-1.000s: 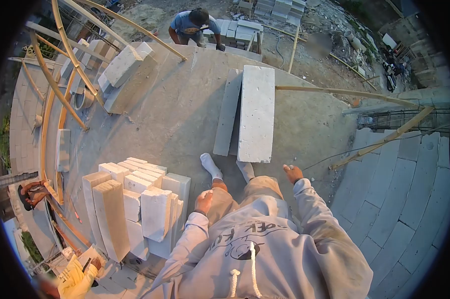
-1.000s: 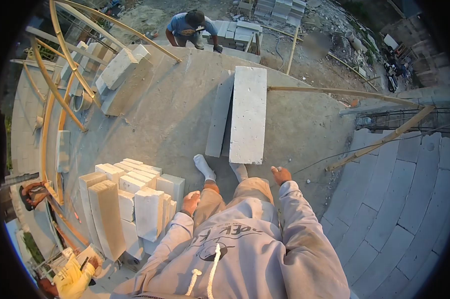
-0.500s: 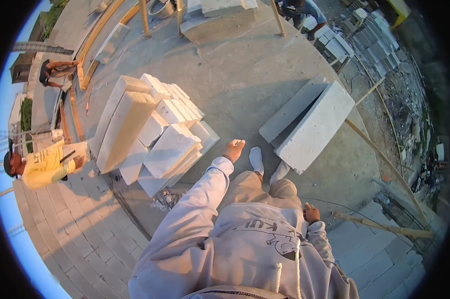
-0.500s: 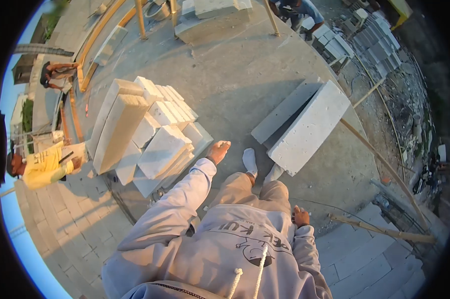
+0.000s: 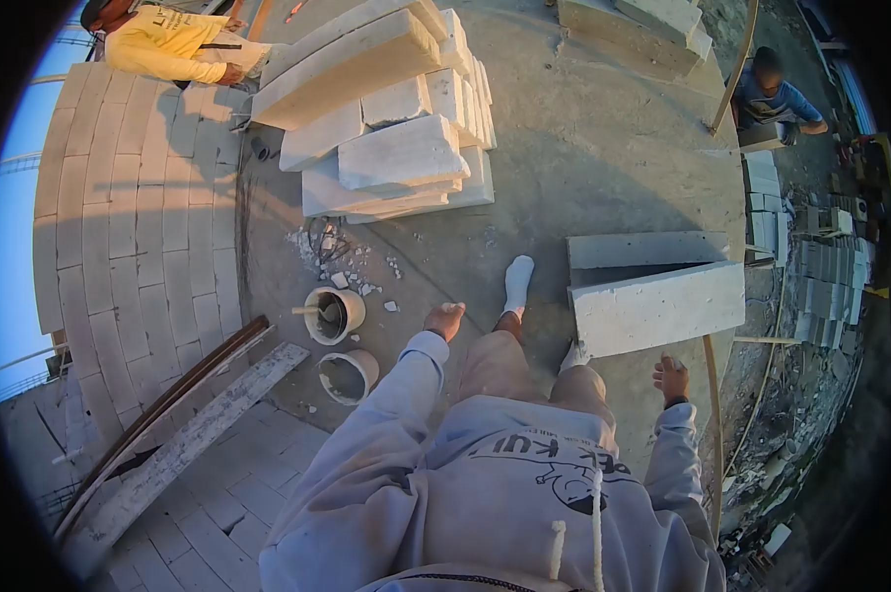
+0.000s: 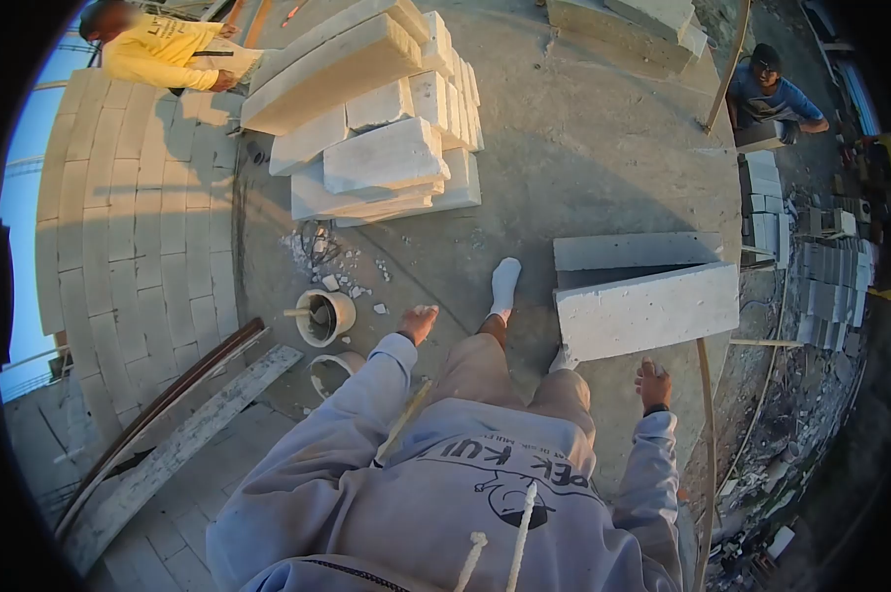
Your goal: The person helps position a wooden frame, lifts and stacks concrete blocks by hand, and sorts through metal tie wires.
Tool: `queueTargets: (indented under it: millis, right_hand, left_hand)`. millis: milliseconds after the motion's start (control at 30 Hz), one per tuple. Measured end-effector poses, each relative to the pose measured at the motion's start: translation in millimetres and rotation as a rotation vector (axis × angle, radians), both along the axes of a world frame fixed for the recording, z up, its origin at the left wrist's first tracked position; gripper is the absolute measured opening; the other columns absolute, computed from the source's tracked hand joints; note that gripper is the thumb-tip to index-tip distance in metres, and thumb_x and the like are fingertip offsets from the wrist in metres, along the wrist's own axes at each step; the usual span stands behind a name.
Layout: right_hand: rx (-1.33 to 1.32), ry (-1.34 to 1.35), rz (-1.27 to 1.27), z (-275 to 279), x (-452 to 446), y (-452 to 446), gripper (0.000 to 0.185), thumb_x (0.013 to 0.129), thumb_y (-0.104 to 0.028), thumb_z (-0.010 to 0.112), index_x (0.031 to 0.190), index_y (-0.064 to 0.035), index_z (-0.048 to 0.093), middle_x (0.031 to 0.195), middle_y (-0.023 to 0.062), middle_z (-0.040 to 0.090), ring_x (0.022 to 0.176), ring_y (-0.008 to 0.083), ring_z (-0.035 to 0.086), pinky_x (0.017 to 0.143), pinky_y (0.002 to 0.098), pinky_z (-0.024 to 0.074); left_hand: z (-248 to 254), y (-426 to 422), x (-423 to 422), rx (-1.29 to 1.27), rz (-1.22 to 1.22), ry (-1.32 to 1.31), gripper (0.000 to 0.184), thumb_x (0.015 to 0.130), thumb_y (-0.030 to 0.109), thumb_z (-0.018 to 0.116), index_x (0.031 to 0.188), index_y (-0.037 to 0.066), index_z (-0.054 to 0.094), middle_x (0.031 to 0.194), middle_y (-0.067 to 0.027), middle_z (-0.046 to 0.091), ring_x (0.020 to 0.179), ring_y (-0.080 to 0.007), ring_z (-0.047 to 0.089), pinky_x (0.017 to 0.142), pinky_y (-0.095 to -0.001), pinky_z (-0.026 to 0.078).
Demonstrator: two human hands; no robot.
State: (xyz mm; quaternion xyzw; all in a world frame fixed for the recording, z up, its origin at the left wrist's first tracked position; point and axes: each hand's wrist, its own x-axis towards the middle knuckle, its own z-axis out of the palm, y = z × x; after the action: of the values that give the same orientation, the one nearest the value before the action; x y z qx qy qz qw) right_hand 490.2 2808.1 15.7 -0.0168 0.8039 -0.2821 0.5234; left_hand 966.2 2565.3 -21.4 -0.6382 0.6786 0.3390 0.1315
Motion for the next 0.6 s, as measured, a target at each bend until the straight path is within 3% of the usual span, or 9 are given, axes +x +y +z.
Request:
queueTargets:
  millis: [100,167,233,333,433,533,600]
  right_hand:
    - [-0.009,0.013,0.084,7,-5,12,0.035,0.08,-0.037,0.05,0.095,-0.0052,0.055,0.075,0.0063,0.056,0.059,0.0138,0.053,0.048,0.026,0.0419]
    - [0.086,0.008,0.147,6,-11,29,0.035,0.079,-0.036,0.051,0.094,-0.0054,0.055,0.073,0.0068,0.056,0.055,0.0151,0.054,0.045,0.0282,0.042]
    - [0.199,-0.01,0.175,-11,-17,59,0.034,0.078,-0.036,0.052,0.091,-0.0053,0.057,0.07,0.0073,0.057,0.052,0.0161,0.055,0.043,0.0295,0.0423]
    - [0.381,-0.021,0.267,0,-22,71,0.037,0.079,-0.038,0.051,0.096,-0.0046,0.053,0.073,0.0082,0.056,0.051,0.0164,0.052,0.042,0.0297,0.0409]
    - [0.343,0.012,0.242,3,-25,56,0.037,0.079,-0.037,0.051,0.096,-0.0041,0.052,0.071,0.0083,0.056,0.049,0.0167,0.051,0.04,0.0296,0.0402]
    - [0.162,0.046,0.12,-15,-24,33,0.031,0.078,-0.035,0.052,0.084,-0.0049,0.055,0.063,0.0041,0.053,0.046,0.0143,0.05,0.037,0.0276,0.0384]
    - [0.1,0.094,0.107,7,-1,4,0.031,0.079,-0.036,0.052,0.081,-0.0053,0.055,0.062,0.0036,0.053,0.045,0.0135,0.049,0.037,0.0268,0.0377]
  left_hand:
    - [7,85,-2,0.012,-0.221,-0.011,0.04,0.079,0.044,0.043,0.084,0.006,0.057,0.086,-0.0174,0.058,0.081,-0.0328,0.055,0.071,-0.0387,0.042]
    - [45,130,-39,0.216,0.13,-0.033,0.044,0.079,0.044,0.043,0.091,0.005,0.057,0.092,-0.0217,0.056,0.089,-0.0346,0.053,0.077,-0.0383,0.042]
    - [37,171,-55,0.248,0.185,-0.054,0.047,0.079,0.045,0.043,0.096,0.003,0.057,0.095,-0.024,0.055,0.095,-0.0365,0.05,0.08,-0.0386,0.041]
    - [45,176,-58,0.276,0.032,0.106,0.049,0.078,0.045,0.045,0.095,0.001,0.057,0.091,-0.0207,0.058,0.092,-0.0326,0.054,0.077,-0.0367,0.042]
    - [53,145,-52,0.363,0.43,0.389,0.048,0.078,0.047,0.045,0.091,0.003,0.06,0.091,-0.018,0.06,0.092,-0.0313,0.055,0.08,-0.0386,0.041]
    - [56,107,-35,0.195,0.408,0.276,0.046,0.079,0.045,0.045,0.09,0.002,0.059,0.089,-0.018,0.06,0.09,-0.0328,0.055,0.078,-0.0383,0.041]
    - [57,83,-17,0.158,0.369,0.23,0.046,0.079,0.045,0.044,0.094,0.004,0.058,0.093,-0.0182,0.059,0.092,-0.0339,0.053,0.079,-0.0376,0.041]
